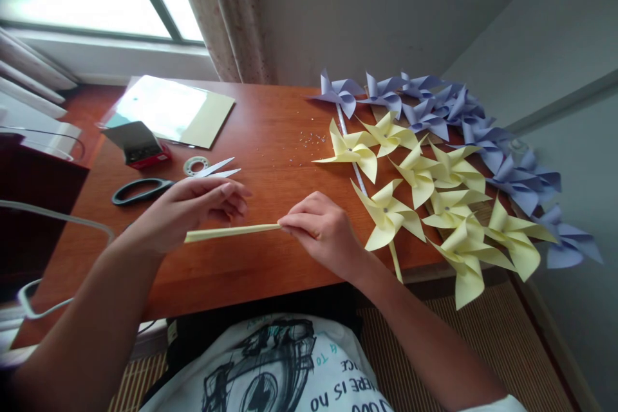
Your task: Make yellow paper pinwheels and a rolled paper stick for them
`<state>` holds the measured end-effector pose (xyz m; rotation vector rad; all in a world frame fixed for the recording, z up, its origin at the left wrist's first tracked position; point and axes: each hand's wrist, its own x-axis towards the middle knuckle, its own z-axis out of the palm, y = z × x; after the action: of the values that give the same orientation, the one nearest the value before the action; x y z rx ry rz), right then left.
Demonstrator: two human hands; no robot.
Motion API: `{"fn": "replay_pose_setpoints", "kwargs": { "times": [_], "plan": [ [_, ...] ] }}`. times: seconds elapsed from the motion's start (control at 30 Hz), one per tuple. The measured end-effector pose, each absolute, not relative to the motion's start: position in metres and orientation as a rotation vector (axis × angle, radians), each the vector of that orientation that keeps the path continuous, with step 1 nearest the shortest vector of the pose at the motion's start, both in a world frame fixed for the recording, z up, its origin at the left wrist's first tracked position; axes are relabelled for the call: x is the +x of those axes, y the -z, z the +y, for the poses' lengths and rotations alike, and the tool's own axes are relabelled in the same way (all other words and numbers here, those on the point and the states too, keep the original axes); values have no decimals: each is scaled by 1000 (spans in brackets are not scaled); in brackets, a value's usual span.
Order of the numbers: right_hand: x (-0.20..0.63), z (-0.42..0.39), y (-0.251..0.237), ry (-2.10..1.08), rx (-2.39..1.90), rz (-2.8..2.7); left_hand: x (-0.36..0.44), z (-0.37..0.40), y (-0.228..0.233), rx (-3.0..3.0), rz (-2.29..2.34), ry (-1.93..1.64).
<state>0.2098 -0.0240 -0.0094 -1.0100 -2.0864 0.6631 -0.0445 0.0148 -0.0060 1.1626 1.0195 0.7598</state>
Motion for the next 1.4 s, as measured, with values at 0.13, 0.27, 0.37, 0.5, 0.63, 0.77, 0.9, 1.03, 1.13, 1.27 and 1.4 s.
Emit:
{"fn": "replay_pose_setpoints", "kwargs": {
  "times": [0.13, 0.27, 0.37, 0.5, 0.63, 0.77, 0.9, 1.03, 1.13, 1.27, 1.4],
  "plan": [
    [197, -25, 16, -967, -1204, -1650, -24, 5, 14, 1085, 1171, -1047],
    [180, -19, 24, -950, -1297, -1474, 8, -9, 14, 1041, 1089, -1239],
    [170, -18, 29, -854, -1300, -1493, 20, -11, 11, 996, 1100, -1386],
    [163, -21, 33, -792, -1277, -1523, 22, -8, 12, 1018, 1154, -1458],
    [162, -22, 37, -810, -1251, -1520, 19, -8, 13, 1076, 1133, -1425],
    [162, -23, 42, -805, -1256, -1525, 17, -12, 16, 1158, 1142, -1394],
    [161, -23, 44, -783, -1261, -1547, 16, -15, 19, 1336, 1170, -1388],
    [170, -22, 31, -855, -1204, -1626, 16, -16, 18, 1547, 1171, -1363],
    [179, -18, 6, -789, -1195, -1595, 18, -16, 18, 1562, 1182, -1334],
    [182, -6, -22, -742, -1095, -1705, 20, -15, 21, 1588, 1159, -1316],
    [178, 5, -24, -704, -996, -1840, 20, -15, 27, 1650, 1098, -1348]
  ]
}}
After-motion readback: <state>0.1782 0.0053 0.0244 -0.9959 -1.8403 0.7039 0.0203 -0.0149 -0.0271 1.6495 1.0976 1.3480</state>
